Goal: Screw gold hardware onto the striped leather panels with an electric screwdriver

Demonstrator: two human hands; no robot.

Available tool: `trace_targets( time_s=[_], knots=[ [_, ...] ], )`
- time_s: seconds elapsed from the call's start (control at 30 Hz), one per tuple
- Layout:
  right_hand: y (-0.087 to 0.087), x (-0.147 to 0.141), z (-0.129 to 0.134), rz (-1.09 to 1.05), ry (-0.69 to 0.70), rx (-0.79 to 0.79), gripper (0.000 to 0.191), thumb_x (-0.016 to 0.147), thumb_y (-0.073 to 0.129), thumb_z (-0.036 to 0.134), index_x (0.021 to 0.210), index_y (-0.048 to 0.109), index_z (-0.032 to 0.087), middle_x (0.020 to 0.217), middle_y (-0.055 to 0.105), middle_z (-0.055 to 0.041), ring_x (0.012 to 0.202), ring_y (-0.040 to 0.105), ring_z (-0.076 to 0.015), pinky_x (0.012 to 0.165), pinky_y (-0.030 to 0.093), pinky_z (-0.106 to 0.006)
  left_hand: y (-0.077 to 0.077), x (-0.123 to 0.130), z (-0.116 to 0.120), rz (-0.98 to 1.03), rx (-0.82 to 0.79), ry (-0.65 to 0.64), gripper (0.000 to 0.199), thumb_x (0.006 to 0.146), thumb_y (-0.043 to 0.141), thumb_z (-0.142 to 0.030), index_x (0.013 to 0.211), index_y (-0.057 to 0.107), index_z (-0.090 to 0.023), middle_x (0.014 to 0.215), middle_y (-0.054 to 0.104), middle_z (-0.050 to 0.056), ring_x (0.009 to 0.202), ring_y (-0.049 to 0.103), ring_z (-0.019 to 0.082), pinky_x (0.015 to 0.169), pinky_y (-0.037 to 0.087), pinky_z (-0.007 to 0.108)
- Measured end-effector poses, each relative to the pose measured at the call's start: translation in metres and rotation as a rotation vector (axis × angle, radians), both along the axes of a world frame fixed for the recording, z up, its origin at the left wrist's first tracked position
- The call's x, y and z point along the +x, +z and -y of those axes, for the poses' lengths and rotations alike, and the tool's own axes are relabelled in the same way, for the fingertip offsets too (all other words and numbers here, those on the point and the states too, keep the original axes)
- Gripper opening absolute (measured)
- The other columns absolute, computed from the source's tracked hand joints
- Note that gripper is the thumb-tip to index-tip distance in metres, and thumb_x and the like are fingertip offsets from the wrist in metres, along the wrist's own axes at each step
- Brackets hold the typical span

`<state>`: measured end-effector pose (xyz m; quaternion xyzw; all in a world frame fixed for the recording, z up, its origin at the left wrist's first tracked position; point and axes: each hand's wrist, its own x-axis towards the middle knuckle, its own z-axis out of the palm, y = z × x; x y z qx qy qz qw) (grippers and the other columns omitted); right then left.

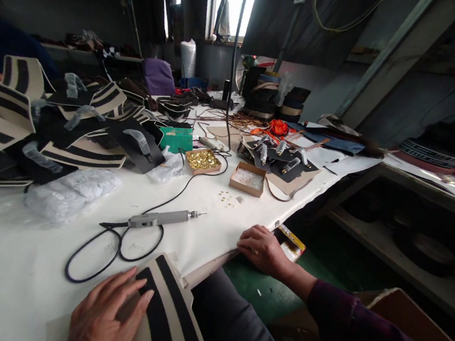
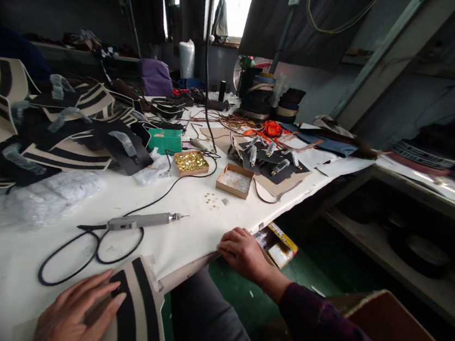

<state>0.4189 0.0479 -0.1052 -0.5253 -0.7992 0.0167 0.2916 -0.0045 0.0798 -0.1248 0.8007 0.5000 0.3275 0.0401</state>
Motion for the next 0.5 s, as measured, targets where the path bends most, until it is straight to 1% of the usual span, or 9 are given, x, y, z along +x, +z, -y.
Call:
trace_targets(
  time_s=[0.17,0.23,0.27,0.37,0.43,0.5],
  knots=[
    [0.012,-0.001,0.002,0.053,0.06,-0.046,0.012,0.103,0.065,0.023,0.104,0.076,0.025,0.1,0.077,-0.007,0.089,0.067,-0.0226,0.082,0.054,-0.04,-0.001,0.0,0.0,-0.009,0.001,0.016,0.041,0.095,0.059,-0.069,0.107,0.076,-0.034,0.129,0.076,0.002,0.118,0.069,0.031,0.107,0.051,0.052],
    [0.016,0.0,-0.001,-0.018,0.043,-0.07,0.013,0.104,0.063,0.024,0.103,0.075,0.024,0.099,0.076,-0.0071,0.088,0.068,-0.0213,0.082,0.055,-0.038,-0.001,0.001,0.0,-0.003,0.005,0.015,0.041,0.094,0.06,-0.069,0.106,0.076,-0.034,0.128,0.076,0.003,0.117,0.069,0.031,0.107,0.052,0.051],
    [0.017,0.001,-0.005,-0.072,0.013,-0.077,0.014,0.105,0.061,0.024,0.103,0.075,0.024,0.099,0.075,-0.0071,0.088,0.069,-0.0204,0.081,0.056,-0.036,-0.001,0.001,0.0,0.001,0.006,0.011,0.041,0.094,0.06,-0.069,0.106,0.076,-0.033,0.128,0.077,0.003,0.117,0.07,0.031,0.107,0.052,0.05],
    [0.019,0.006,-0.028,-0.183,-0.136,-0.043,0.016,0.105,0.06,0.027,0.1,0.075,0.023,0.098,0.072,-0.0069,0.085,0.07,-0.0187,0.079,0.056,-0.032,-0.002,0.0,-0.001,0.009,-0.001,0.0,0.042,0.093,0.06,-0.071,0.106,0.076,-0.034,0.128,0.077,0.003,0.117,0.07,0.031,0.107,0.052,0.05],
    [0.017,0.01,-0.051,-0.165,-0.228,0.011,0.018,0.104,0.061,0.03,0.097,0.076,0.022,0.097,0.072,-0.0071,0.084,0.07,-0.0188,0.078,0.056,-0.031,-0.003,0.0,-0.001,0.004,-0.01,0.002,0.043,0.093,0.059,-0.072,0.107,0.076,-0.035,0.128,0.076,0.002,0.117,0.069,0.031,0.107,0.052,0.051],
    [0.012,0.014,-0.076,-0.134,-0.284,0.039,0.02,0.103,0.061,0.031,0.095,0.077,0.022,0.096,0.072,-0.0071,0.083,0.07,-0.0187,0.078,0.055,-0.03,-0.004,0.0,-0.001,-0.005,-0.014,0.007,0.042,0.093,0.059,-0.072,0.107,0.075,-0.035,0.129,0.076,0.002,0.118,0.069,0.031,0.107,0.052,0.051]
  ],
)
